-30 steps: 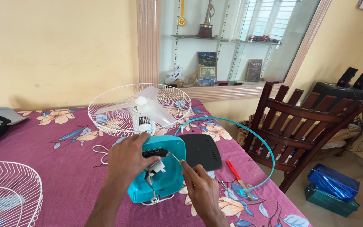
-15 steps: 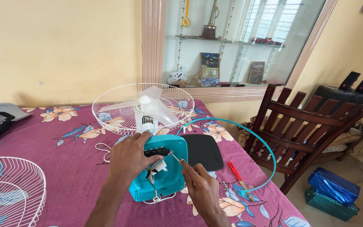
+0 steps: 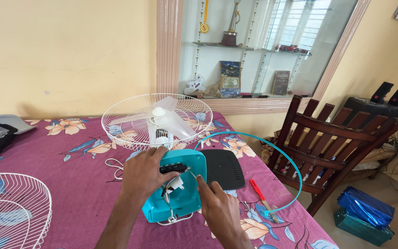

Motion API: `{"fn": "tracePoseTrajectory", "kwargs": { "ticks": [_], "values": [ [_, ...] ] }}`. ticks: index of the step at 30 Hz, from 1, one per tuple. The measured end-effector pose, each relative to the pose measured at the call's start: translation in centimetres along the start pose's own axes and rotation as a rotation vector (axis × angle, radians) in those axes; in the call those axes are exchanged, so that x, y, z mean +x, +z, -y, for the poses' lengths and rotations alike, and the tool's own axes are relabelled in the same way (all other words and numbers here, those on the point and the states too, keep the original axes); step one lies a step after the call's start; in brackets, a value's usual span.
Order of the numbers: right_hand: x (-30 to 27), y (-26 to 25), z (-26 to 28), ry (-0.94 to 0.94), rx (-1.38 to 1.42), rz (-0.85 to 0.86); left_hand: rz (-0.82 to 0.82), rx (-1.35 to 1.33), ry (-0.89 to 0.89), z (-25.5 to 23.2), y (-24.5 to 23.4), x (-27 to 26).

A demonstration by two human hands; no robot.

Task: The person uses a screwdriver to adjust screws on the internal wiring terminal of a disassembled electric fan base. The fan blades and cage are visible on the table, but the person only works on the base's electrical connections.

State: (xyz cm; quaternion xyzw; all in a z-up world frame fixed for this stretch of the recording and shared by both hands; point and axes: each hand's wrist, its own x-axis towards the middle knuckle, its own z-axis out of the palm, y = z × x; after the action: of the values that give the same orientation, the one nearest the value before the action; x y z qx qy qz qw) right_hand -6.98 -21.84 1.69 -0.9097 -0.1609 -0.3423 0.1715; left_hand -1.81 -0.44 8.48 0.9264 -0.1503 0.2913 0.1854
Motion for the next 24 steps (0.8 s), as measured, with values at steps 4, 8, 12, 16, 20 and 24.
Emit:
{"fn": "tracePoseTrajectory", "kwargs": {
  "ticks": [4,8,12,16,20,24],
  "values": [
    [0.7,-0.2,-0.1,-0.093,-0.124,0.074,0.019,0.001,0.035,0.6,0.3,0.3],
    [0.8,-0.2,-0.5,-0.150,-0.207,0.151,0.014,-0.001,0.045,1.0,0.7,0.3],
    [0.9,0.1,-0.4,-0.142,-0.227,0.190,-0.010,-0.007,0.072,1.3,1.0,0.4],
    [0.8,0.4,0.5,-0.003,-0.106,0.100,-0.046,-0.002,0.085,1.3,1.1,0.3],
    [0.8,0.4,1.6,0.147,0.154,0.011,-0.091,-0.024,0.110,1.4,1.2,0.1],
    [1.2,0.0,1.8,0.279,0.428,0.003,-0.141,-0.033,0.156,1.5,1.2,0.1]
  ]
}}
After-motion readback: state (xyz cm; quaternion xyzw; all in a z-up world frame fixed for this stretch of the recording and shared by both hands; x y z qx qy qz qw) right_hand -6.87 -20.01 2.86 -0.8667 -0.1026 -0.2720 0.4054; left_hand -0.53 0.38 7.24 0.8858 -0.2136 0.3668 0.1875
